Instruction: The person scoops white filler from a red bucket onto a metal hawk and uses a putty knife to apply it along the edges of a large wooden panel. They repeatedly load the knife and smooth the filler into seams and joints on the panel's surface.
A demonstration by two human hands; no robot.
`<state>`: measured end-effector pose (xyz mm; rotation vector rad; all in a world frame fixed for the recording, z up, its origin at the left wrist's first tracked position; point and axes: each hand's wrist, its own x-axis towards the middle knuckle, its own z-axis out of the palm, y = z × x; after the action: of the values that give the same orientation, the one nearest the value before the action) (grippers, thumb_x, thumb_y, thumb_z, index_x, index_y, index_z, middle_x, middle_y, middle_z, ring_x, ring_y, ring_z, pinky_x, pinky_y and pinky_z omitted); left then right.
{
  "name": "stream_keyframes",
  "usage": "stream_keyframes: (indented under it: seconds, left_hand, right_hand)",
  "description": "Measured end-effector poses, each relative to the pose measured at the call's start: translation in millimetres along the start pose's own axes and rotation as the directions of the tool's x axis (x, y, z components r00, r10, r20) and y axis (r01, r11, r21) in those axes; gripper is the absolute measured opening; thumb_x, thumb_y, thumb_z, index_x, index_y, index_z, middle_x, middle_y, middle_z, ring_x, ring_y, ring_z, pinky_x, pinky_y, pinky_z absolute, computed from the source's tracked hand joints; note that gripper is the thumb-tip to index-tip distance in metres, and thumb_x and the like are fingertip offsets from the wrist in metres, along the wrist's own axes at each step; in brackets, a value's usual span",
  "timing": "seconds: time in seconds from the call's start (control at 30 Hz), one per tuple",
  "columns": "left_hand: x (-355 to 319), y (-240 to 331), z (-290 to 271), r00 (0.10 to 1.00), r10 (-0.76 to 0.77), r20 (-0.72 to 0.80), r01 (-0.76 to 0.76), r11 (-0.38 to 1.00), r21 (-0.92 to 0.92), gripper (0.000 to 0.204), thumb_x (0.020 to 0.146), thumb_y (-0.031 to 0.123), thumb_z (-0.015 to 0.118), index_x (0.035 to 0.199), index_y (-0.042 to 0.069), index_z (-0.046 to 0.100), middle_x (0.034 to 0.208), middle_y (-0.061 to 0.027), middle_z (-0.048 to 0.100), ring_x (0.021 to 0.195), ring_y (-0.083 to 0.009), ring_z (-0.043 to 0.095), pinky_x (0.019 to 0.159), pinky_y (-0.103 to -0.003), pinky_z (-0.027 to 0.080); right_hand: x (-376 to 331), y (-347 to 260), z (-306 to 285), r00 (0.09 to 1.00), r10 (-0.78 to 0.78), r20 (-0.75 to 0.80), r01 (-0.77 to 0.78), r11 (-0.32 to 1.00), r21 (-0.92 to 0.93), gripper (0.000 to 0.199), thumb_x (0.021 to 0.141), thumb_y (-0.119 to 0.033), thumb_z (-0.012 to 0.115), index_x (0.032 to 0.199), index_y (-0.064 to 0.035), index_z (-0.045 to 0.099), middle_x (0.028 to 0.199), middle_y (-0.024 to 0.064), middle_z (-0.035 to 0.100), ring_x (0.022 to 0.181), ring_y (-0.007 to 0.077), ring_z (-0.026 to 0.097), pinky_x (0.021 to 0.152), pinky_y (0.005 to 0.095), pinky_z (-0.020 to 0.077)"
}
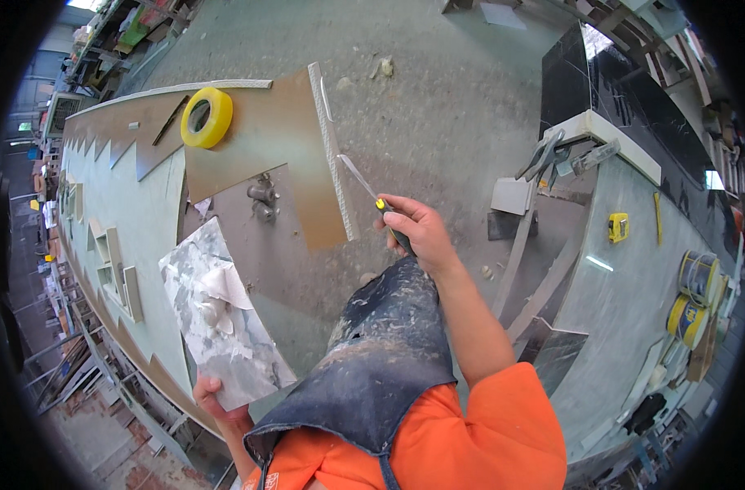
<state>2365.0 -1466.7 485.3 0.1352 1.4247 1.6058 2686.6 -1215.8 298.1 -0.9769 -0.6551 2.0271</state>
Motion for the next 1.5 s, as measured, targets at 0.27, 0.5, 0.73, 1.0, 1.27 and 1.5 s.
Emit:
stream_keyframes:
  seconds: [0.27,0.5,0.73,1.0,1.27,1.5]
  left_hand:
    - [-8.7,-1.1,7.8,1.000,-0.003,0.012,0.002,1.000,0.007,0.087,0.063,0.011,0.061,0.145,-0.007,0.041,0.131,-0.0223,0.060,0.115,-0.0393,0.062,0.102,-0.051,0.051]
    - [-15.5,-3.1,7.2,1.000,0.010,0.016,-0.010,1.000,0.011,0.089,0.063,0.011,0.063,0.147,-0.007,0.039,0.133,-0.0225,0.059,0.116,-0.0394,0.062,0.103,-0.050,0.051]
    - [-15.0,-0.5,5.4,1.000,-0.008,-0.004,0.008,0.999,0.036,0.088,0.064,0.010,0.064,0.147,-0.007,0.039,0.132,-0.0222,0.059,0.116,-0.0388,0.063,0.102,-0.049,0.052]
    - [-11.7,-0.3,1.6,1.000,0.000,0.022,0.001,0.999,-0.034,0.082,0.064,0.010,0.062,0.142,-0.007,0.045,0.127,-0.0212,0.063,0.113,-0.0378,0.065,0.102,-0.047,0.052]
    - [-3.2,-19.9,-24.7,0.996,0.043,0.084,-0.012,0.940,-0.341,0.082,0.063,0.009,0.060,0.142,-0.010,0.046,0.129,-0.0243,0.063,0.115,-0.0403,0.065,0.105,-0.050,0.051]
    - [-13.1,-47.6,-22.3,0.996,0.086,0.033,-0.053,0.828,-0.558,0.074,0.068,0.009,0.059,0.139,-0.011,0.049,0.129,-0.0240,0.064,0.115,-0.0381,0.065,0.104,-0.047,0.051]
  right_hand:
    - [27.2,12.7,14.6,0.989,-0.126,-0.076,0.109,0.975,-0.193,0.044,0.097,-0.012,0.065,0.139,-0.0036,0.060,0.100,0.0078,0.071,0.065,0.0077,0.057,0.057,0.0231,0.0451]
    - [1.8,48.2,3.9,0.975,-0.156,-0.159,0.104,0.949,-0.296,0.045,0.095,-0.013,0.066,0.139,-0.0029,0.061,0.097,0.0045,0.070,0.067,0.0065,0.057,0.057,0.0233,0.0463]
    - [-27.0,77.5,-7.7,0.949,-0.203,-0.240,0.124,0.943,-0.307,0.044,0.093,-0.011,0.069,0.136,-0.0039,0.064,0.103,0.0010,0.068,0.072,0.0068,0.058,0.062,0.0246,0.0498]
    - [-28.6,83.5,-25.1,0.886,-0.271,-0.377,0.074,0.884,-0.462,0.045,0.093,-0.015,0.070,0.137,-0.0039,0.063,0.098,0.0029,0.070,0.070,0.0069,0.058,0.059,0.0232,0.0493]
    - [-58.1,-46.7,52.9,0.947,-0.274,-0.168,0.192,0.901,-0.390,0.048,0.091,-0.009,0.065,0.138,-0.0006,0.059,0.098,0.0074,0.070,0.066,0.0084,0.059,0.054,0.0217,0.0445]
    - [-43.9,-43.1,126.7,0.873,0.209,0.440,0.051,0.859,-0.509,0.050,0.088,0.000,0.062,0.138,0.0020,0.059,0.101,0.0110,0.071,0.072,0.0094,0.061,0.063,0.0213,0.0477]
